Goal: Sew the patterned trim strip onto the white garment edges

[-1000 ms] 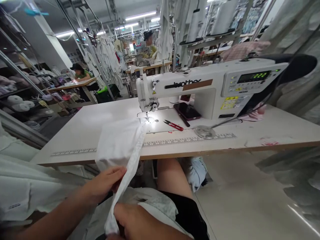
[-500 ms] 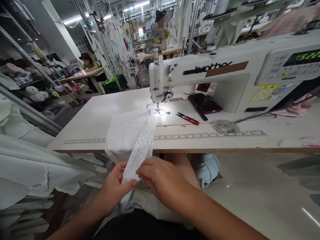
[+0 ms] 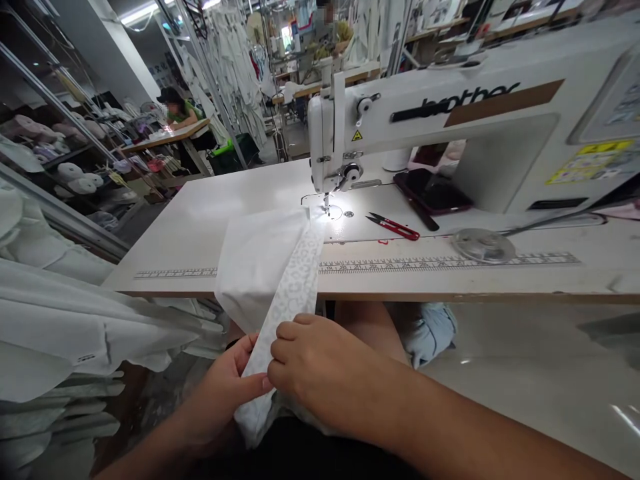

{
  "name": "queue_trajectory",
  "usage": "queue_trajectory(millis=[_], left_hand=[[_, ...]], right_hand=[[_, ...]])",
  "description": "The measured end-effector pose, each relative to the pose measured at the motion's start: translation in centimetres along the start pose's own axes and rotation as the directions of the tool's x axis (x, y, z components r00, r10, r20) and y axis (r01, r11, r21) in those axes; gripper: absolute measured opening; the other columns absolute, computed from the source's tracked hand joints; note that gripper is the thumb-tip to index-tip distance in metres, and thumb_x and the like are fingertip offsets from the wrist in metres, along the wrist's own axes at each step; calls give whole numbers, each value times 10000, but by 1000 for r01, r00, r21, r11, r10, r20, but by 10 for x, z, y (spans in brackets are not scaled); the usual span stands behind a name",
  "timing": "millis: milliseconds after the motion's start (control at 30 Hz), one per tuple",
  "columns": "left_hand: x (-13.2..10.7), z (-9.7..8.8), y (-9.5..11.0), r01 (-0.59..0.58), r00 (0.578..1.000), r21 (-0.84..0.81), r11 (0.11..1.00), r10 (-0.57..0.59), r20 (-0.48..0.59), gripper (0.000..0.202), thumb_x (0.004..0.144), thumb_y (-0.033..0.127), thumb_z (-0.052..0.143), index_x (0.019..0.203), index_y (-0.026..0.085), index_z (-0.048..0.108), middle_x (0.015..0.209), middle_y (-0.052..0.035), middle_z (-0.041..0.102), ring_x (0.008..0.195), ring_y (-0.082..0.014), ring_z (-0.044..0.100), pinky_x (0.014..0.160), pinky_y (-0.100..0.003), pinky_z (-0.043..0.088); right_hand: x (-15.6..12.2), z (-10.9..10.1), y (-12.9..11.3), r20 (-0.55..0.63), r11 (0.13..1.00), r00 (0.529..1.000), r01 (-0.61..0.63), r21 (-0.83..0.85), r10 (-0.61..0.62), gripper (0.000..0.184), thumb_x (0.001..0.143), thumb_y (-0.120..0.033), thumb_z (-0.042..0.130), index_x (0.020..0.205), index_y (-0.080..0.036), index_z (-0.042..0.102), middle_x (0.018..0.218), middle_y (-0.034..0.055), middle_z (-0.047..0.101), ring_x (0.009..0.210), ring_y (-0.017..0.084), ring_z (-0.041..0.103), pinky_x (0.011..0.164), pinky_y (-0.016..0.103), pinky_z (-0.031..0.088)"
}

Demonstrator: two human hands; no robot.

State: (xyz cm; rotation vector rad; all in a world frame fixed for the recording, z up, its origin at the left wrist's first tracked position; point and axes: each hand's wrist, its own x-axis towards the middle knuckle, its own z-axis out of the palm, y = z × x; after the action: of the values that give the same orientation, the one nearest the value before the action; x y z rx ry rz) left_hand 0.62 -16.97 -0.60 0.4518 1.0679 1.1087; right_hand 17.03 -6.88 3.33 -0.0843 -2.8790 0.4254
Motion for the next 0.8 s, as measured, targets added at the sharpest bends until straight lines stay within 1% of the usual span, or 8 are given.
queue_trajectory(millis=[133, 233, 333, 400, 467, 567, 700, 800], left_hand=[[-5, 7, 3, 39, 997, -127, 991, -31, 70, 456, 646, 153, 836, 1020, 140, 575, 905, -37, 632, 780, -123, 596, 724, -238, 451], [-14, 18, 13, 60, 990, -130, 990, -41, 137, 464, 641, 200, 849, 1022, 150, 589, 877, -25, 622, 761, -116, 598, 689, -209, 440], [-15, 24, 29, 73, 970, 35, 997, -79, 229, 471, 678, 290, 827, 1066, 181, 583, 870, -31, 634, 734, -133, 605, 669, -228, 454], [-3, 24, 41, -52, 978, 274, 960, -7, 210, 379, 742, 368, 765, 1029, 190, 593, 798, -25, 632, 676, -140, 592, 631, -245, 458], [24, 22, 52, -274, 962, 571, 774, 222, 160, 273, 818, 413, 671, 973, 194, 619, 804, -42, 648, 725, -170, 606, 679, -281, 481], [79, 20, 68, -405, 852, 861, 309, 469, 233, 326, 898, 421, 543, 1138, 213, 617, 1211, -106, 626, 1135, -265, 557, 975, -394, 432], [142, 10, 90, -304, 879, 942, -143, 340, 335, 607, 923, 503, 457, 1440, 199, 358, 1555, -113, 262, 1452, -308, 166, 1156, -573, 93], [161, -13, 113, -255, 898, 900, -354, 258, 356, 596, 955, 515, 355, 1469, 218, 300, 1568, -96, 216, 1460, -285, 140, 1146, -597, 58]], right_hand=[[6, -8, -3, 62, 999, 998, 13, -48, -10, 124, 911, -159, 539, 808, -173, 606, 785, 26, 615, 816, 192, 531, 740, 353, 440], [4, -19, -8, -1, 992, 999, 42, -120, -42, 114, 927, -206, 525, 858, -172, 609, 841, 33, 633, 814, 203, 539, 724, 377, 466], [-12, -30, -12, -122, 959, 988, 60, -277, -97, 269, 976, -207, 384, 969, -172, 651, 952, 67, 681, 876, 231, 584, 819, 411, 489], [-34, -26, -13, -253, 923, 961, 4, -386, -111, 325, 976, -172, 346, 1005, -193, 670, 1022, 64, 705, 970, 240, 608, 916, 402, 474], [-61, -9, -12, -388, 903, 917, -91, -420, -88, 274, 952, -147, 413, 1020, -215, 670, 1066, 43, 714, 1089, 222, 598, 996, 366, 449], [-99, 34, -7, -417, 918, 905, -227, -324, 77, 263, 965, -174, 412, 1040, -221, 660, 1057, 48, 725, 1146, 190, 598, 970, 335, 500], [-119, 76, 0, -476, 928, 861, -308, -210, 178, 246, 953, -145, 416, 1046, -157, 643, 1070, 96, 721, 1180, 185, 581, 916, 283, 539], [-107, 80, 2, -514, 941, 844, -282, -186, 151, 237, 961, -138, 412, 990, -164, 646, 1030, 65, 735, 1138, 170, 610, 945, 280, 523]])
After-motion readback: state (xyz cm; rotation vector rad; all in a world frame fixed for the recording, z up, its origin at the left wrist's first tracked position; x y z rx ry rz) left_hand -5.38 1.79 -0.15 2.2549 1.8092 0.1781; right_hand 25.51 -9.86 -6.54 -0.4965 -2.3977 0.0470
